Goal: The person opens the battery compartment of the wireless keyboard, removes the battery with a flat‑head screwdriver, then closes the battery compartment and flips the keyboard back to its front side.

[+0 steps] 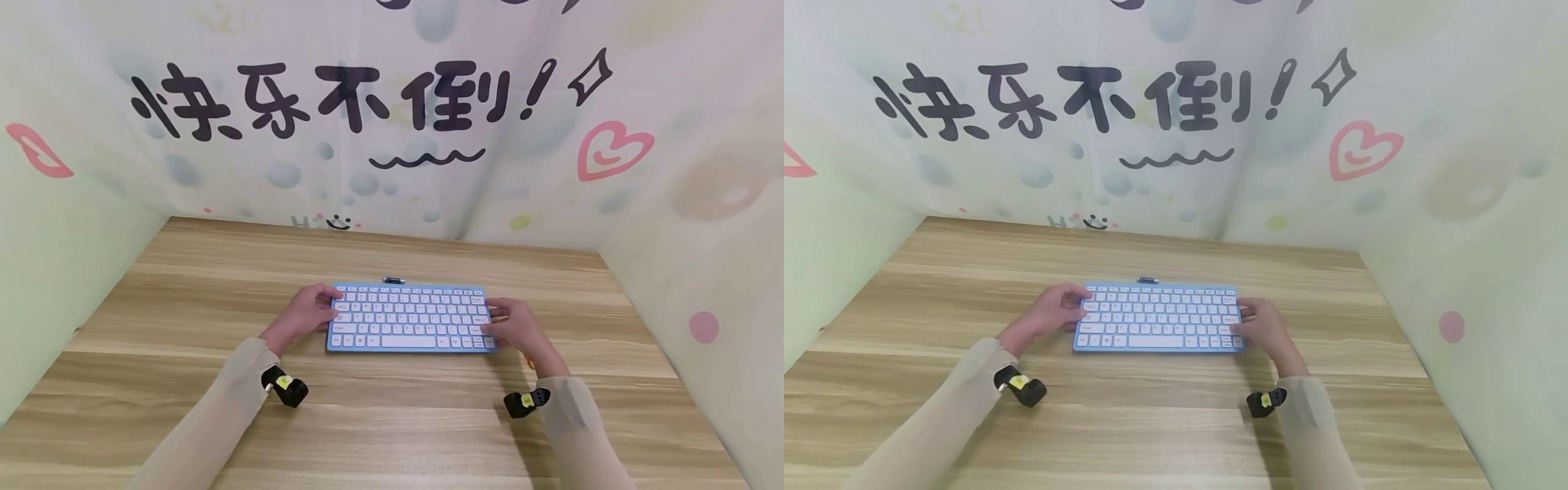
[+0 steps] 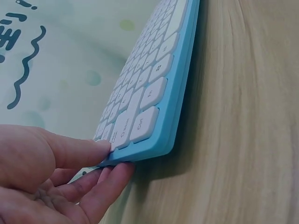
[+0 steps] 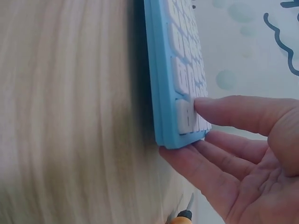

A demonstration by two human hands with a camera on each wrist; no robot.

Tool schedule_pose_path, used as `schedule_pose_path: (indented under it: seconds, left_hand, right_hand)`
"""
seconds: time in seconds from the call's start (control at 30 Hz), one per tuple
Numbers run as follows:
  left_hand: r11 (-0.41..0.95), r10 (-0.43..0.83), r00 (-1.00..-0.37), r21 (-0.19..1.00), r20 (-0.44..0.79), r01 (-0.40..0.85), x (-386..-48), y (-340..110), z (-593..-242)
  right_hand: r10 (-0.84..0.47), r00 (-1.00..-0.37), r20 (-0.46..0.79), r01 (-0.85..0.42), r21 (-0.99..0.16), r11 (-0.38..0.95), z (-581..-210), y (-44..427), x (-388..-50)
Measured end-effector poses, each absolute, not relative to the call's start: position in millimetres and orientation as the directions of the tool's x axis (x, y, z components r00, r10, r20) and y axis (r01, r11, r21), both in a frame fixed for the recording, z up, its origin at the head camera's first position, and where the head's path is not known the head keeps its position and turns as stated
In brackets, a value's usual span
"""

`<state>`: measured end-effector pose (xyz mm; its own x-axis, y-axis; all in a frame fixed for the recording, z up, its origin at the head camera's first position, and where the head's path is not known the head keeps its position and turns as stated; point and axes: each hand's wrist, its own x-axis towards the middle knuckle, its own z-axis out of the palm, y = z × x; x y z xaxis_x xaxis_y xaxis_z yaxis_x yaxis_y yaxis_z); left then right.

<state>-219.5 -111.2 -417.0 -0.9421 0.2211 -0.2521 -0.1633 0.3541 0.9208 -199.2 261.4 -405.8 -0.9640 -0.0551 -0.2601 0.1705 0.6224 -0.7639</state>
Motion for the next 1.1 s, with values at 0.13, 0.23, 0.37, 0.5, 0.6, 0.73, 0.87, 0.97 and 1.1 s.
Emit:
schedule_pose_path:
  seconds: [0.13,0.23,0.37,0.5,0.6,0.73,0.87,0.97,1.1]
  left_hand:
    - [0.365,0.191,-0.946,0.913,-0.263,-0.181,-219.9,-109.0,-418.6]
    - [0.366,0.181,-0.945,0.911,-0.272,-0.192,-220.7,-108.1,-421.1]
    - [0.378,0.153,-0.945,0.901,-0.289,-0.214,-222.5,-107.2,-423.6]
    - [0.384,0.137,-0.945,0.895,-0.298,-0.226,-222.3,-106.6,-422.7]
    - [0.379,0.138,-0.946,0.898,-0.292,-0.222,-221.6,-106.5,-422.0]
    - [0.372,0.134,-0.948,0.901,-0.29,-0.223,-221.7,-106.2,-422.7]
    - [0.364,0.126,-0.946,0.901,-0.3,-0.237,-221.6,-106.3,-423.5]
    - [0.359,0.133,-0.945,0.903,-0.298,-0.234,-221.6,-107.3,-424.4]
    - [0.362,0.159,-0.943,0.906,-0.294,-0.221,-222.3,-110.7,-426.0]
  right_hand:
    - [-0.04,-0.965,-0.258,0.174,-0.751,0.637,-409.7,260.0,-199.6]
    - [-0.033,-0.969,-0.246,0.166,-0.741,0.65,-411.9,259.4,-199.6]
    - [-0.025,-0.972,-0.233,0.158,-0.73,0.665,-411.6,257.2,-198.4]
    - [-0.019,-0.971,-0.238,0.164,-0.725,0.669,-409.6,255.2,-197.0]
    - [-0.009,-0.97,-0.244,0.176,-0.725,0.666,-409.5,254.5,-196.8]
    - [-0.004,-0.97,-0.244,0.18,-0.728,0.661,-410.4,254.6,-196.7]
    - [-0.007,-0.971,-0.239,0.177,-0.735,0.655,-411.7,255.8,-196.7]
    - [-0.01,-0.97,-0.244,0.178,-0.735,0.654,-411.6,256.5,-196.8]
    - [-0.02,-0.967,-0.253,0.178,-0.734,0.655,-410.4,257.9,-197.8]
